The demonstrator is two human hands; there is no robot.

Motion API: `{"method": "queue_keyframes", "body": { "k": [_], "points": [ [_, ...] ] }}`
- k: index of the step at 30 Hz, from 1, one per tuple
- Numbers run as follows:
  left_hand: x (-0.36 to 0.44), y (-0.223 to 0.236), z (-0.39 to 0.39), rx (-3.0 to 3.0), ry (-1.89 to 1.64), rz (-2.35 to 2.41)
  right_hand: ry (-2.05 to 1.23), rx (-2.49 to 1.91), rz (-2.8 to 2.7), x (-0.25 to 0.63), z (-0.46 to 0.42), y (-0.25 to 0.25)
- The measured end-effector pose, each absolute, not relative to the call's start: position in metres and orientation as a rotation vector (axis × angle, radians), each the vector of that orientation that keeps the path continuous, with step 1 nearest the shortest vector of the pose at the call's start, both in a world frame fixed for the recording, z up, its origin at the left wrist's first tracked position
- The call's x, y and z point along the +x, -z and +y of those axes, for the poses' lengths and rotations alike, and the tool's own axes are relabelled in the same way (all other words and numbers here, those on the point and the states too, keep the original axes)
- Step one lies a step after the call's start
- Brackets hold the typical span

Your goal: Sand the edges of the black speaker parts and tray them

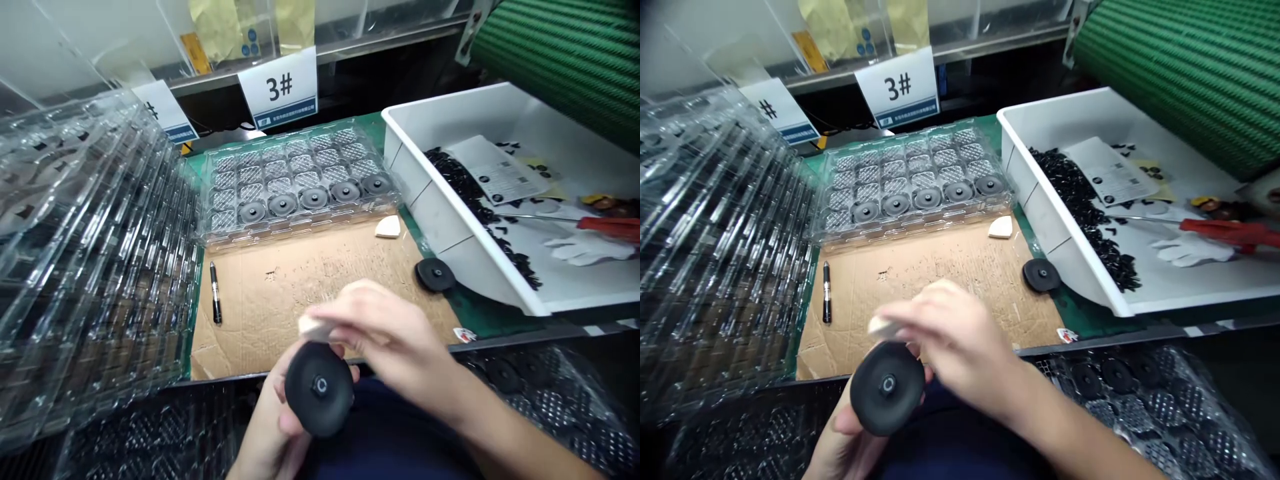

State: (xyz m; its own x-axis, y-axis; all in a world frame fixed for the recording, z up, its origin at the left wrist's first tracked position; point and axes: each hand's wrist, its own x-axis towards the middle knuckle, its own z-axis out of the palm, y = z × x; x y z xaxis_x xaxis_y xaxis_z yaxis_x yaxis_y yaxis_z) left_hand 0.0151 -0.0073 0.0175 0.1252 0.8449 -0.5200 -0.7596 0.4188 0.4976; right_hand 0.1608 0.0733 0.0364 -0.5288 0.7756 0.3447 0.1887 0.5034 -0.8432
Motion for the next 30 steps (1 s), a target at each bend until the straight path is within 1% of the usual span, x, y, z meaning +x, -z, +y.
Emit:
{"method": "queue_keyframes", "body": {
  "k": [2,4,8,13,17,19,21,23,25,27,30],
  "points": [
    [0.013,-0.019,-0.004,0.128,-1.204,0.79,-1.197,-1.127,-1.832,0.17,0.076,-0.009],
    [0.01,-0.018,-0.003,0.134,-1.241,0.764,-1.312,-1.324,-1.778,0.176,0.072,0.021],
    [0.004,-0.012,-0.001,0.143,-1.285,0.788,-1.276,-1.448,-1.87,0.182,0.047,0.062],
    [0.001,-0.005,0.001,0.185,-1.365,0.794,-1.191,-1.518,-1.946,0.18,0.025,0.072],
    [0.003,-0.002,0.0,0.217,-1.399,0.907,-1.069,-1.558,-1.958,0.182,0.036,0.062],
    [0.005,-0.001,-0.001,0.244,-1.435,0.966,-1.024,-1.565,-1.937,0.18,0.044,0.041],
    [0.009,-0.001,-0.002,0.266,-1.483,1.018,-0.957,-1.512,-1.892,0.172,0.049,0.008],
    [0.013,-0.001,-0.002,0.286,-1.501,1.024,-0.82,-1.223,-1.867,0.158,0.047,-0.024],
    [0.015,-0.001,-0.002,0.296,-1.513,1.009,-0.756,-0.948,-1.894,0.144,0.042,-0.045],
    [0.014,0.0,-0.001,0.284,-1.534,1.036,-0.875,-0.898,-1.916,0.138,0.037,-0.047],
    [0.008,0.001,-0.001,0.237,-1.549,1.086,-1.21,-1.145,-1.882,0.151,0.033,-0.023]
  ]
}}
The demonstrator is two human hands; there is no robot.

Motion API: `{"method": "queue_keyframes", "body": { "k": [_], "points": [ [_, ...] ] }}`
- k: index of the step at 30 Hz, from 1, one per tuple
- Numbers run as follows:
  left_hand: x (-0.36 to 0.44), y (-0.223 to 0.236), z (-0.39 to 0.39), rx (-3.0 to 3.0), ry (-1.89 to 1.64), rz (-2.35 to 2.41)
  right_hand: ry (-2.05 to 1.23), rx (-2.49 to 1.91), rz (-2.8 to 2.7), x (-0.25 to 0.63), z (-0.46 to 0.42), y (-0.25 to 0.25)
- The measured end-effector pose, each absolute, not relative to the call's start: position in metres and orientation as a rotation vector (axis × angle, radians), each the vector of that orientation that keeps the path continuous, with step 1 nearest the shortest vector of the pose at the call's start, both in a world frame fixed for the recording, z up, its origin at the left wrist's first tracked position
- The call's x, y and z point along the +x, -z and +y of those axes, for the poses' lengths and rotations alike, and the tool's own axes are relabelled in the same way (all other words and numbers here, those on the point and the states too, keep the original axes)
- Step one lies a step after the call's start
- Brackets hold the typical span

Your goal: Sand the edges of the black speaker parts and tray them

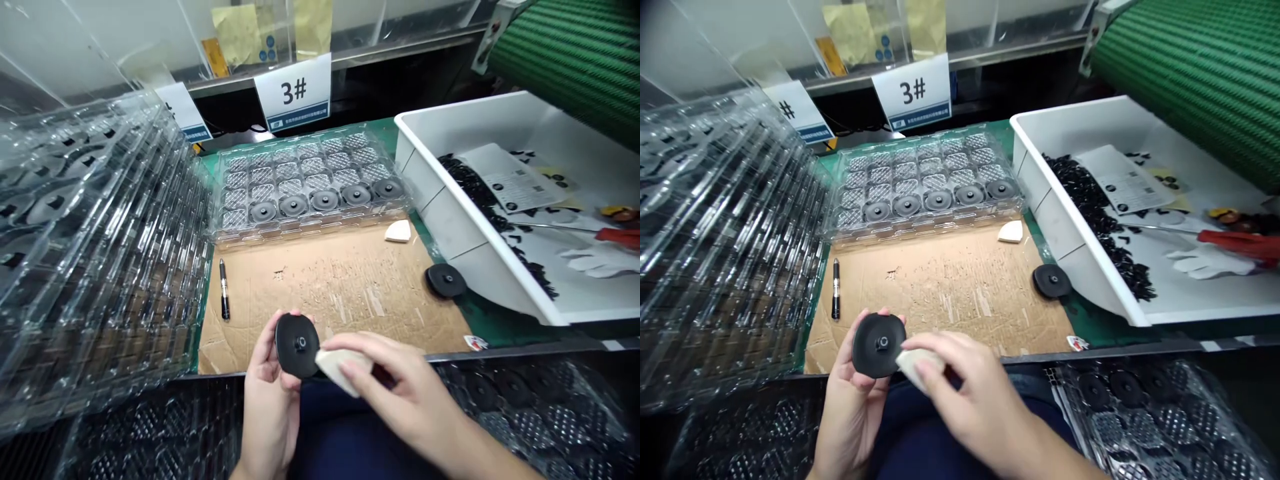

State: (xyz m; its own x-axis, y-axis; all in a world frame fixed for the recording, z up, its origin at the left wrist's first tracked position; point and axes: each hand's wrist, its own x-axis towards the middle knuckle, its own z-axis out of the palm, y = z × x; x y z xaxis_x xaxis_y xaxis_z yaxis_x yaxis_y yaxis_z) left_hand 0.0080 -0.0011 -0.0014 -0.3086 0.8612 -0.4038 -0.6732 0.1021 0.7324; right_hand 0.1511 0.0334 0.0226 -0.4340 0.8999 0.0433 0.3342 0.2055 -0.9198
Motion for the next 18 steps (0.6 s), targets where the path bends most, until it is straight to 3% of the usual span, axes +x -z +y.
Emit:
{"method": "queue_keyframes", "body": {
  "k": [4,7,13,18],
  "points": [
    [0.004,-0.001,-0.001,0.186,-1.498,0.987,-1.41,-1.463,-1.719,0.181,0.032,0.012],
    [0.008,-0.006,-0.002,0.18,-1.453,0.949,-1.321,-1.518,-1.649,0.184,0.035,0.006],
    [0.011,-0.009,-0.008,0.155,-1.352,0.943,-0.864,-0.975,-1.883,0.146,0.04,-0.044],
    [0.006,-0.004,-0.012,0.149,-1.333,1.054,-1.001,-0.769,-2.177,0.133,0.04,-0.044]
  ]
}}
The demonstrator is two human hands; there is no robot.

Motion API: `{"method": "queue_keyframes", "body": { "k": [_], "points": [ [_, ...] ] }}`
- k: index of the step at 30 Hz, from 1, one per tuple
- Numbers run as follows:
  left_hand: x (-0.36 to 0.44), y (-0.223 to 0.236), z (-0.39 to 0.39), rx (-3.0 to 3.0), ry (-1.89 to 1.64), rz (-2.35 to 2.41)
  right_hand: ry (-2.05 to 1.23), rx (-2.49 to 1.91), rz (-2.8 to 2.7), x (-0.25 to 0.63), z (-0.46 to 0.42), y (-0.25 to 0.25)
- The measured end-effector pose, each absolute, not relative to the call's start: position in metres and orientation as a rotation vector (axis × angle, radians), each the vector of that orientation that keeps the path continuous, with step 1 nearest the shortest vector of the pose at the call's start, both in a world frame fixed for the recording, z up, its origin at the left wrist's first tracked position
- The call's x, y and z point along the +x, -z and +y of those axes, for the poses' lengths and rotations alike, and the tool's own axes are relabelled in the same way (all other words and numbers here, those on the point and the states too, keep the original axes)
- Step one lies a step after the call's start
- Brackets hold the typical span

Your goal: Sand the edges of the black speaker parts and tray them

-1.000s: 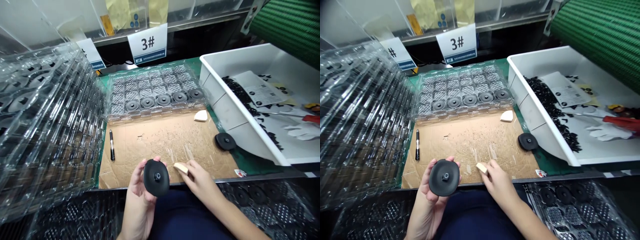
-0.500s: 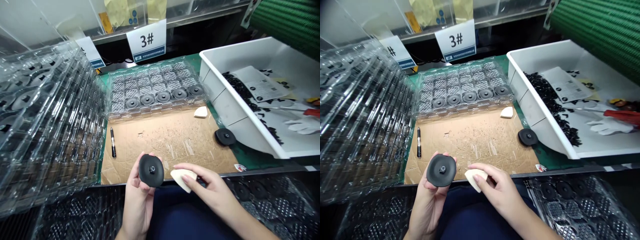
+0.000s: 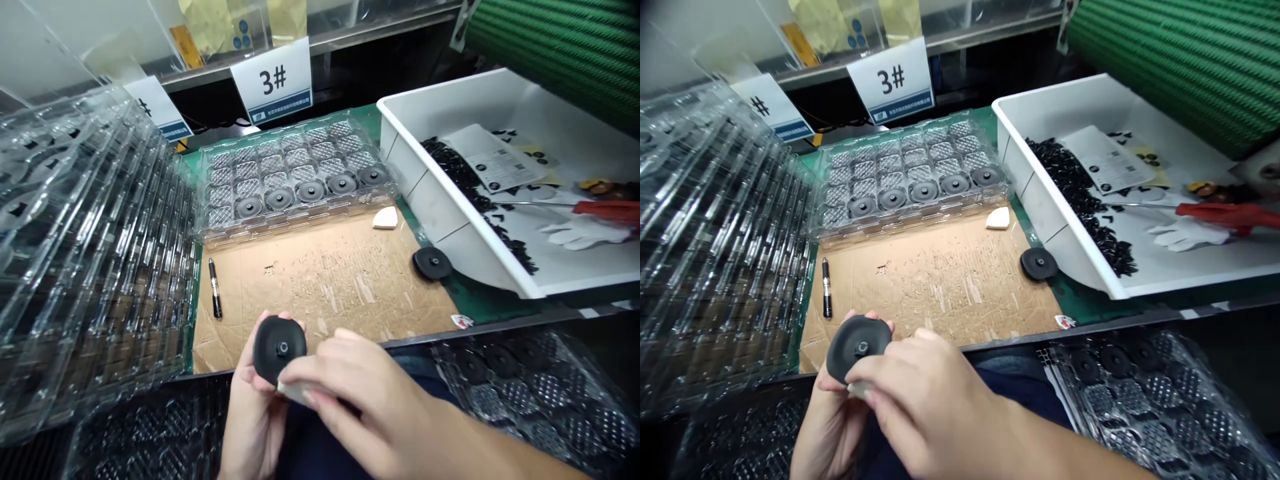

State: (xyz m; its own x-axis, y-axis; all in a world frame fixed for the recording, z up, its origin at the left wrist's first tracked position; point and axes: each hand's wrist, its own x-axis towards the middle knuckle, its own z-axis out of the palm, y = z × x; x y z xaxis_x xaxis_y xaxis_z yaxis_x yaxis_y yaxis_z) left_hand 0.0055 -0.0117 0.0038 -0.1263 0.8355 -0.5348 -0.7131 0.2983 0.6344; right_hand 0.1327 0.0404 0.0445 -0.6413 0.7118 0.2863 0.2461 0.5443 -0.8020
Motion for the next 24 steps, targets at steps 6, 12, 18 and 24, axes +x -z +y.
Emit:
{"method": "queue_keyframes", "body": {
  "k": [6,12,18,24],
  "points": [
    [0.013,-0.012,-0.01,0.056,-1.219,0.958,-0.73,-0.789,-2.114,0.135,0.043,-0.046],
    [0.008,-0.015,-0.007,0.045,-1.181,0.788,-0.963,-0.883,-2.21,0.176,0.037,-0.045],
    [0.014,-0.02,-0.005,0.042,-1.169,0.637,-1.109,-1.365,-1.638,0.19,0.029,-0.028],
    [0.013,-0.016,-0.006,-0.023,-1.16,0.617,-1.375,-1.455,-1.364,0.192,0.018,0.001]
  ]
}}
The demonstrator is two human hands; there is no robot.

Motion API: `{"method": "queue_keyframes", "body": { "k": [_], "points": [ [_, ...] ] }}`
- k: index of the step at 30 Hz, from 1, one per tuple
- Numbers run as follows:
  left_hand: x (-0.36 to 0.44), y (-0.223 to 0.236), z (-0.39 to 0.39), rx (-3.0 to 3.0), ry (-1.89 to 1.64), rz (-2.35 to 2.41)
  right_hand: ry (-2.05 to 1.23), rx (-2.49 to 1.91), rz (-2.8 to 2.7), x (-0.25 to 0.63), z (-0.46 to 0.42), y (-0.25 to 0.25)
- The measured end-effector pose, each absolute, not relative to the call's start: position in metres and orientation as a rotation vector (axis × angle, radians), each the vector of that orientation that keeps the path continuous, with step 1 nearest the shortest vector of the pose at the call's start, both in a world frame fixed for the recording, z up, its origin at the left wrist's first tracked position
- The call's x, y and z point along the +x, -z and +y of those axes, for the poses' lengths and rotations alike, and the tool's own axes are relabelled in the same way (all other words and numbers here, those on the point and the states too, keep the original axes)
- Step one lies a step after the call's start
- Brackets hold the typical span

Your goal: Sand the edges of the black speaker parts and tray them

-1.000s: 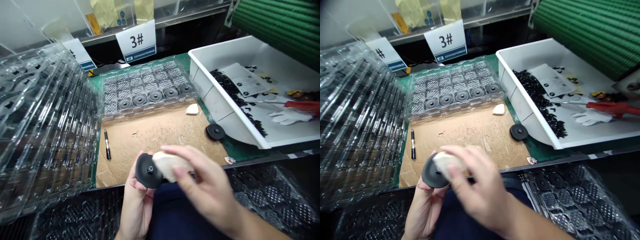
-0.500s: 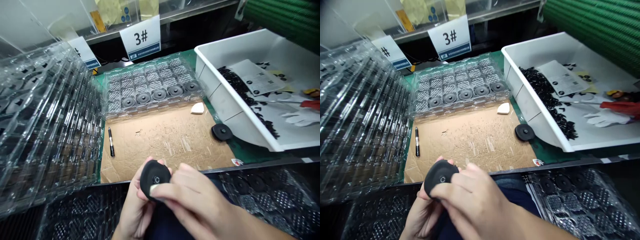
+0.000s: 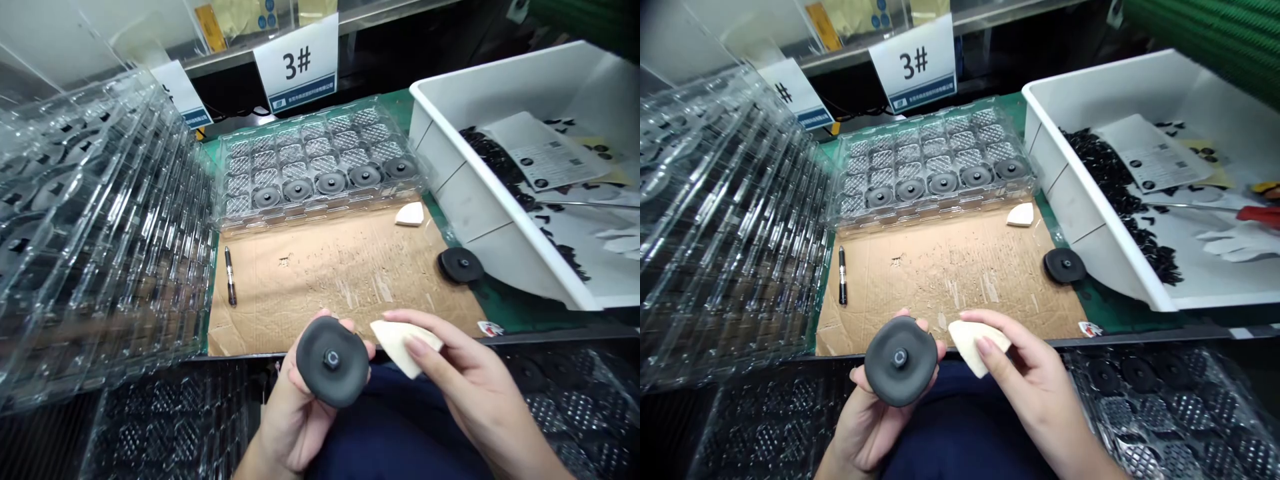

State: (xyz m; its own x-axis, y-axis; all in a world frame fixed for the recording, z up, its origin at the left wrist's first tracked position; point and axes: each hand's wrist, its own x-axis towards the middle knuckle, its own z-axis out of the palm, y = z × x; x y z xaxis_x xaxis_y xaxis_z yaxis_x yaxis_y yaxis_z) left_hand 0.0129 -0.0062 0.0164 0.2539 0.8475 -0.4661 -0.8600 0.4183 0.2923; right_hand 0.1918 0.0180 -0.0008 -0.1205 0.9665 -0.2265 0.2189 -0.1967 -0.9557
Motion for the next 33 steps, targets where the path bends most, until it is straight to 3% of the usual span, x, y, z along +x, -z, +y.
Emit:
{"method": "queue_keyframes", "body": {
  "k": [6,16,22,26,30,33],
  "points": [
    [0.018,-0.003,-0.002,-0.277,-1.232,0.703,-1.469,-1.482,-1.29,0.189,0.012,0.01],
    [0.018,-0.003,-0.001,-0.214,-1.243,0.797,-1.313,-1.508,-1.426,0.179,0.031,0.007],
    [0.025,-0.003,-0.011,0.015,-1.248,0.825,-0.896,-1.037,-1.874,0.148,0.037,-0.042],
    [0.023,-0.001,-0.014,0.124,-1.27,0.904,-1.067,-0.922,-2.166,0.143,0.04,-0.052],
    [0.025,-0.007,-0.01,0.116,-1.246,0.912,-0.839,-0.918,-2.039,0.142,0.044,-0.05],
    [0.023,-0.015,-0.007,0.084,-1.21,0.902,-0.915,-0.798,-2.091,0.152,0.041,-0.05]
  ]
}}
